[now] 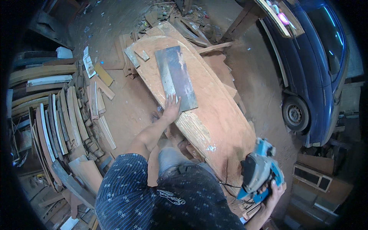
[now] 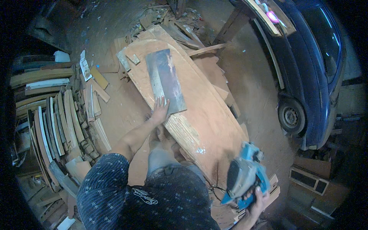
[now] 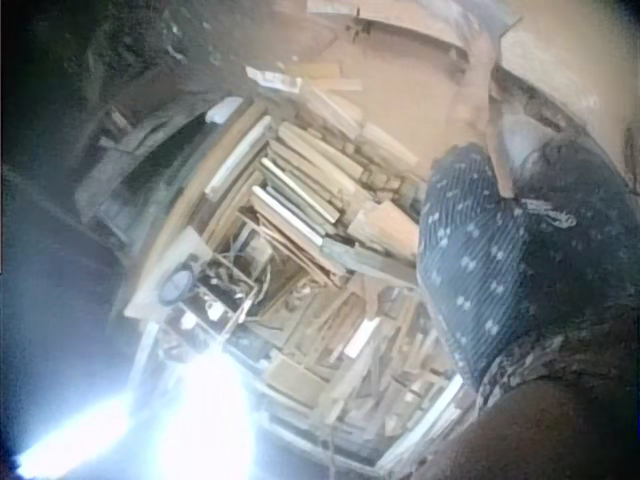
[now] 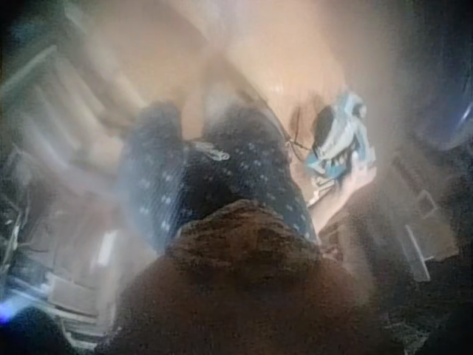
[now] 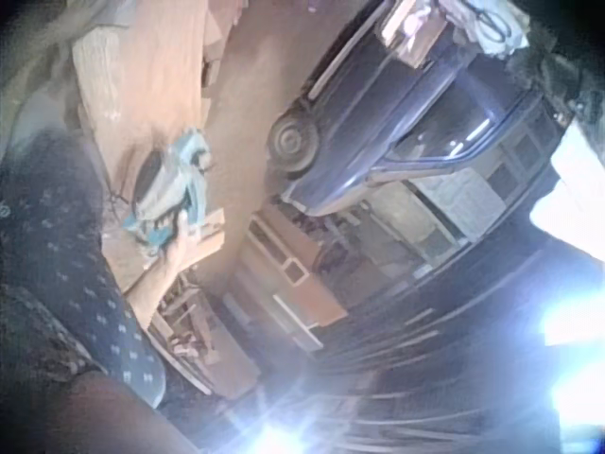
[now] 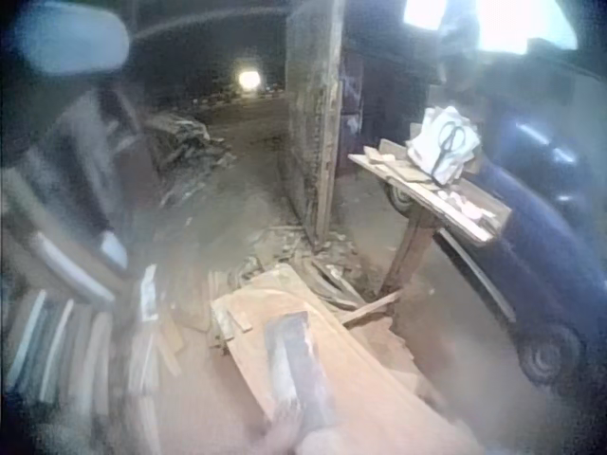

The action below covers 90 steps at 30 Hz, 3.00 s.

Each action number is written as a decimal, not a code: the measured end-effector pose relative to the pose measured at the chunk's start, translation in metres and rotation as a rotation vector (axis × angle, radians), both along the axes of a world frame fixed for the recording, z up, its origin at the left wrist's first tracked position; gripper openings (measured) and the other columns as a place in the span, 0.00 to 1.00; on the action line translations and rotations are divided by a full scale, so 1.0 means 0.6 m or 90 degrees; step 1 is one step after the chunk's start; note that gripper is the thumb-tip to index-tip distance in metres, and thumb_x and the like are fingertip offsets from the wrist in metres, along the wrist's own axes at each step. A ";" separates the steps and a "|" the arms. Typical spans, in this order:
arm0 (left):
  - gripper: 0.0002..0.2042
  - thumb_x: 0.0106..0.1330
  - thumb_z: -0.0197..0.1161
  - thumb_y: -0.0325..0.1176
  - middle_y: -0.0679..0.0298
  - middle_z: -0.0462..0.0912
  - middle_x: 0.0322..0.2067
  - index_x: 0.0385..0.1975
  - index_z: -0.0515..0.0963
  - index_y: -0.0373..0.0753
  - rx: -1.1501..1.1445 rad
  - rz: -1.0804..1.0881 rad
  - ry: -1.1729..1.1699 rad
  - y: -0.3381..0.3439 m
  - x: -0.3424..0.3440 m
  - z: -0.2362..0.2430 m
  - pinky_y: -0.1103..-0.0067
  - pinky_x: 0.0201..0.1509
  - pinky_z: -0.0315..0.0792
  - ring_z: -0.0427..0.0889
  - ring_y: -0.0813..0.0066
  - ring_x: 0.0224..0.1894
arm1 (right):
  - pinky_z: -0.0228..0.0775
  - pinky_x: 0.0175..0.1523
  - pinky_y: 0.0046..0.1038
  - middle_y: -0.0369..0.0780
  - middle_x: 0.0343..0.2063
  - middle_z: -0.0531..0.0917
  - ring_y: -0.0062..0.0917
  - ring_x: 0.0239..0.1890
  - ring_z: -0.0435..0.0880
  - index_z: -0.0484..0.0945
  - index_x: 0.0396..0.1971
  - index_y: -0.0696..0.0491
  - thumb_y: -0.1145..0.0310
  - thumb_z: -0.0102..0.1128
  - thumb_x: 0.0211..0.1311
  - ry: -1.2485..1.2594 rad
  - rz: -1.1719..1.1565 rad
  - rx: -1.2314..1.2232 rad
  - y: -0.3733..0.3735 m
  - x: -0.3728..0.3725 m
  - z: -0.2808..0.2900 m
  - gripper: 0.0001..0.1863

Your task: The person uses a circular saw to cut a long wooden plank on a workbench. They then use a hand plane to smooth the surface of the cut wood. The person also uses a metal square and a pencil to mark measurements on the wood.

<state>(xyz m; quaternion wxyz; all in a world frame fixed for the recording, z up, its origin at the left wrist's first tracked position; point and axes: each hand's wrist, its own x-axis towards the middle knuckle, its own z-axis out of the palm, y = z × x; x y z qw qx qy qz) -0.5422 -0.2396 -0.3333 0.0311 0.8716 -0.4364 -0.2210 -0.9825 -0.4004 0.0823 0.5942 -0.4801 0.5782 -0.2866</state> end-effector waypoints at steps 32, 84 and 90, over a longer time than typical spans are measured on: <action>0.30 0.66 0.67 0.47 0.40 0.72 0.63 0.60 0.74 0.29 0.046 0.760 0.278 0.602 -0.235 -0.047 0.64 0.72 0.65 0.71 0.47 0.67 | 0.61 0.22 0.24 0.32 0.16 0.76 0.15 0.17 0.70 0.78 0.28 0.57 0.53 0.60 0.73 -0.027 0.509 -0.225 0.071 0.657 -0.649 0.21; 0.10 0.69 0.52 0.33 0.60 0.76 0.21 0.26 0.74 0.36 -1.054 0.280 0.448 0.182 0.233 0.811 0.74 0.33 0.73 0.75 0.69 0.23 | 0.72 0.44 0.38 0.50 0.31 0.86 0.31 0.35 0.82 0.83 0.38 0.63 0.50 0.59 0.71 0.082 0.508 -0.251 0.078 0.980 -0.623 0.25; 0.10 0.68 0.50 0.33 0.58 0.76 0.21 0.27 0.74 0.36 -1.002 0.424 0.466 0.164 0.256 0.812 0.73 0.32 0.73 0.75 0.68 0.23 | 0.73 0.41 0.43 0.51 0.25 0.85 0.40 0.32 0.85 0.83 0.36 0.63 0.42 0.56 0.70 0.097 0.492 -0.382 -0.002 1.235 -0.658 0.32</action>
